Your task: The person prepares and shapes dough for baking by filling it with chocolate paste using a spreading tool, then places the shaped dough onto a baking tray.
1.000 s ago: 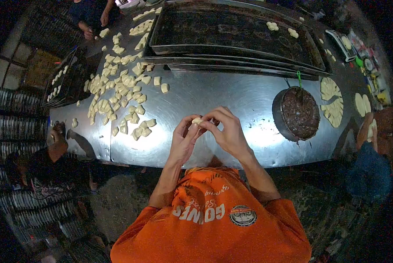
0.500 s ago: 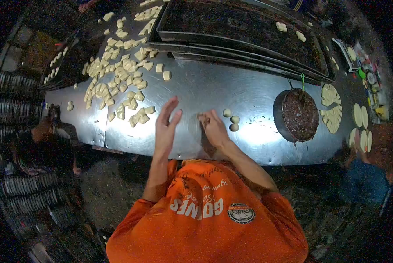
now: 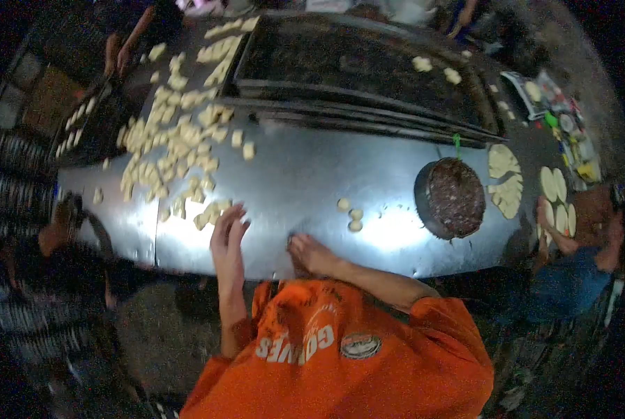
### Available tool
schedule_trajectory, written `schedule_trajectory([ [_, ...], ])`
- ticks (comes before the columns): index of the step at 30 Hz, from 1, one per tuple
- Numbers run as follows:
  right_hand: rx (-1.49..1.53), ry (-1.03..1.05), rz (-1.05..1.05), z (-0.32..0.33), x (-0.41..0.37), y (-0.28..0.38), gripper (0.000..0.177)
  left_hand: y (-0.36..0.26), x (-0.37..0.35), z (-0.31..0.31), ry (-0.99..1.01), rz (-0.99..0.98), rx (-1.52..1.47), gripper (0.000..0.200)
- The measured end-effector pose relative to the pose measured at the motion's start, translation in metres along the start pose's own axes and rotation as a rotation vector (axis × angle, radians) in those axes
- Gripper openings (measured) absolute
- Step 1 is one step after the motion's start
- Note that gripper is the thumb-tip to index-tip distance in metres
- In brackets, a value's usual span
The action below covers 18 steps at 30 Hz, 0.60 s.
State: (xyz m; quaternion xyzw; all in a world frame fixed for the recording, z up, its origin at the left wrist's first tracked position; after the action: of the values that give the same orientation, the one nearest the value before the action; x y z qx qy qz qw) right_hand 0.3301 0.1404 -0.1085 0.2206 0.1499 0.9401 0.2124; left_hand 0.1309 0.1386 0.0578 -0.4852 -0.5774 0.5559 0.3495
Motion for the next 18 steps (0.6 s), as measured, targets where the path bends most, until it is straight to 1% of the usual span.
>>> schedule_trajectory([
  [1, 0.077, 0.099, -0.129, 0.008, -0.004, -0.003, 0.034, -0.004, -0.002, 0.003, 0.006, -0.034, 0.029, 0.032],
  [2, 0.038, 0.098, -0.147, 0.016, 0.0, -0.016, 0.034, -0.003, -0.001, 0.006, -0.035, -0.008, 0.035, 0.03],
  [4, 0.001, -0.143, -0.311, 0.019, 0.017, -0.034, 0.045, 0.0, -0.002, 0.009, -0.089, -0.033, -0.001, 0.026],
  [6, -0.028, -0.037, -0.439, 0.011, 0.036, -0.021, 0.042, 0.004, -0.002, 0.01, -0.119, -0.028, -0.015, 0.025],
  [7, 0.82, -0.059, -0.9, 0.01, 0.037, -0.006, 0.037, 0.006, -0.002, 0.009, -0.134, -0.005, -0.034, 0.025],
  [8, 0.814, -0.079, -0.891, -0.002, 0.028, 0.0, 0.037, 0.005, -0.003, 0.008, -0.121, -0.023, -0.031, 0.025],
  [10, 0.037, -0.125, -0.125, -0.022, 0.006, 0.001, 0.035, 0.004, -0.006, 0.006, -0.113, -0.001, -0.07, 0.025],
  [11, 0.659, 0.064, -0.677, -0.008, 0.004, -0.007, 0.034, 0.005, -0.005, 0.007, -0.096, -0.03, -0.084, 0.024],
  [12, 0.658, 0.066, -0.68, 0.006, 0.013, -0.015, 0.034, 0.005, -0.004, 0.008, -0.096, -0.026, -0.086, 0.024],
  [14, 0.039, -0.101, -0.402, 0.022, 0.024, -0.025, 0.031, 0.004, -0.006, 0.01, -0.099, -0.034, -0.049, 0.024],
  [15, 0.013, -0.23, -0.421, 0.019, 0.036, -0.022, 0.028, 0.004, -0.006, 0.01, -0.096, -0.016, 0.014, 0.028],
  [16, 0.009, -0.237, -0.425, 0.006, 0.028, -0.017, 0.028, 0.005, -0.007, 0.008, -0.088, -0.019, 0.015, 0.028],
  [18, 0.041, 0.097, -0.486, -0.039, 0.014, -0.007, 0.03, 0.005, -0.005, 0.008, -0.116, -0.018, -0.02, 0.025],
])
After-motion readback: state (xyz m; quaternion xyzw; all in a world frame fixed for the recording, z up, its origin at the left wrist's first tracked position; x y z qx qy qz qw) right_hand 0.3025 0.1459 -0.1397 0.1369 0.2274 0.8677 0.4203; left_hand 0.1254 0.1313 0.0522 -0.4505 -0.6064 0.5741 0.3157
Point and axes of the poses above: each hand's wrist, its own x-axis towards the middle knuckle, its own z-axis out of the back of the hand, y = z × x, the point moved 1 cm from there along x, towards the middle knuckle, and after that the axes turned 3 degrees about z, right-handed, at the moved point
